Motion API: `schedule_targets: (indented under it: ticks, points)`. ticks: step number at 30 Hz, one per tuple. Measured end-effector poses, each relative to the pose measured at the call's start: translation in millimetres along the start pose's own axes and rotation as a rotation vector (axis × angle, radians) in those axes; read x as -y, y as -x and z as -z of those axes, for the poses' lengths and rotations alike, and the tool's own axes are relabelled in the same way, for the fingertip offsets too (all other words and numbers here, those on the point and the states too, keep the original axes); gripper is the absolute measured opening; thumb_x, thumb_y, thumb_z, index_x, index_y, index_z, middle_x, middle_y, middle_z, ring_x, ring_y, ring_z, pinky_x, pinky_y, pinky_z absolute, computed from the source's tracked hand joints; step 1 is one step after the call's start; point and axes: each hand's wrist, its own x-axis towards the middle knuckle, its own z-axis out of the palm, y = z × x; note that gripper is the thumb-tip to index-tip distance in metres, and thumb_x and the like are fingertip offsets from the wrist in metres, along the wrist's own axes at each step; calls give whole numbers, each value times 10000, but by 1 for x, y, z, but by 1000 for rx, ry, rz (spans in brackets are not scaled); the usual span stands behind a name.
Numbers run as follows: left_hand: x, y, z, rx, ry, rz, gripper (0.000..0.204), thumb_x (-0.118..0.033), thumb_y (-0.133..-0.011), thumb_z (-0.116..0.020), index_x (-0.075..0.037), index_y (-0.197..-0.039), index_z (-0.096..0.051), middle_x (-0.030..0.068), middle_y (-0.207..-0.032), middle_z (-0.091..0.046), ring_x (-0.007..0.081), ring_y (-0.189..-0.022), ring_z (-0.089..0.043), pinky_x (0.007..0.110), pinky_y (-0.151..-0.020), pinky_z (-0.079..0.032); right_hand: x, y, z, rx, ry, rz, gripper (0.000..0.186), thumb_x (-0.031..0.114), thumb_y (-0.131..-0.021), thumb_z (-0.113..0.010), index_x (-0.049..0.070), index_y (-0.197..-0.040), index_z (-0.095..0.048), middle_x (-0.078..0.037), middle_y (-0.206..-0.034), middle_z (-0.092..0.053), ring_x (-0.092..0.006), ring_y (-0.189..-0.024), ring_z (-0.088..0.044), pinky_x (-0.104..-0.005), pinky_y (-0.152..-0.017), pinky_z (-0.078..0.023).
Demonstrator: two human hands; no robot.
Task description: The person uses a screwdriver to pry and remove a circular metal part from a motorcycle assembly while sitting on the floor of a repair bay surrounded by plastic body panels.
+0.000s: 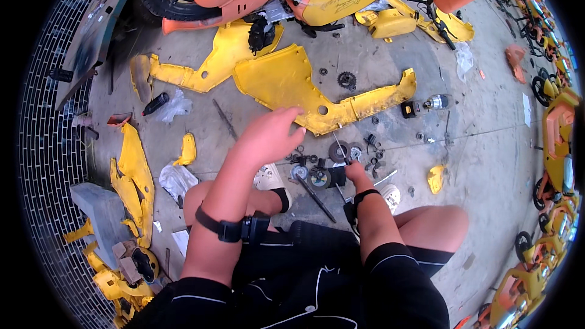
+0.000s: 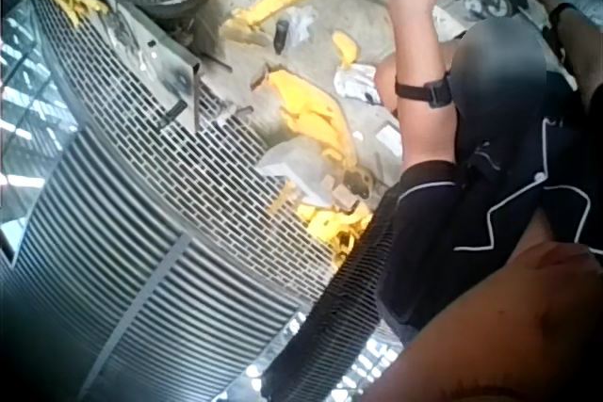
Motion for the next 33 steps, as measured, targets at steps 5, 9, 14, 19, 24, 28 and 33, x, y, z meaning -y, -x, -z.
schedule_targets:
  ticks: [5, 9, 14, 19, 24, 28, 33]
  points:
    - [-7, -11, -5, 32, 46, 5, 467, -276, -964, -620, -37, -1362, -561, 212, -1269, -627, 359, -1114, -641, 431, -954, -515, 5, -17, -31, 23, -331, -20, 393, 167, -939, -681, 2, -1293, -636, -141, -1104, -717, -243, -975, -680, -367, -858, -526]
    - [-13, -28, -5, 81, 84, -22, 466, -268, -960, -630, -41, -1362, -562, 207, -1256, -628, 343, -1077, -651, 422, -938, -523, -8, -29, -44, 130, -718, -105, 394, 85, -958, -636, 21, -1347, -614, -96, -1054, -704, -202, -955, -659, -338, -850, -525]
    - [-12, -31, -6, 94, 109, 4, 460, -260, -958, -632, -42, -1357, -563, 197, -1257, -630, 343, -1077, -652, 422, -941, -522, -2, -3, -30, 103, -906, -38, 398, 48, -975, -618, -4, -1368, -583, -59, -1106, -686, -162, -992, -639, -306, -889, -509]
    - [-12, -28, -11, 86, 105, -22, 452, -255, -958, -629, -45, -1353, -566, 198, -1256, -631, 345, -1101, -644, 428, -958, -515, 38, -1, 7, 117, -1088, 105, 389, 47, -980, -623, -5, -1363, -584, -43, -1125, -678, -140, -993, -629, -279, -906, -490]
    - [-19, -30, -8, 83, 89, -68, 447, -268, -956, -624, -61, -1349, -573, 184, -1260, -637, 347, -1149, -631, 431, -973, -507, 88, -19, 54, 83, -1053, 230, 356, 81, -964, -664, 12, -1311, -622, 2, -1008, -657, -99, -889, -576, -263, -834, -475]
    - [-26, -30, -9, 77, 68, -63, 448, -289, -953, -618, -73, -1342, -579, 178, -1264, -639, 345, -1165, -627, 430, -974, -507, 136, -2, 93, 60, -1126, 323, 325, 99, -989, -626, 26, -1306, -623, -17, -1032, -668, -117, -905, -574, -272, -858, -467]
    - [-38, -39, -14, 70, 82, -161, 447, -293, -951, -610, -61, -1332, -578, 181, -1264, -643, 349, -1167, -626, 443, -980, -505, 159, 17, 155, -5, -1068, 353, 327, 93, -978, -635, 18, -1297, -635, -19, -1028, -680, -119, -900, -590, -271, -839, -472]
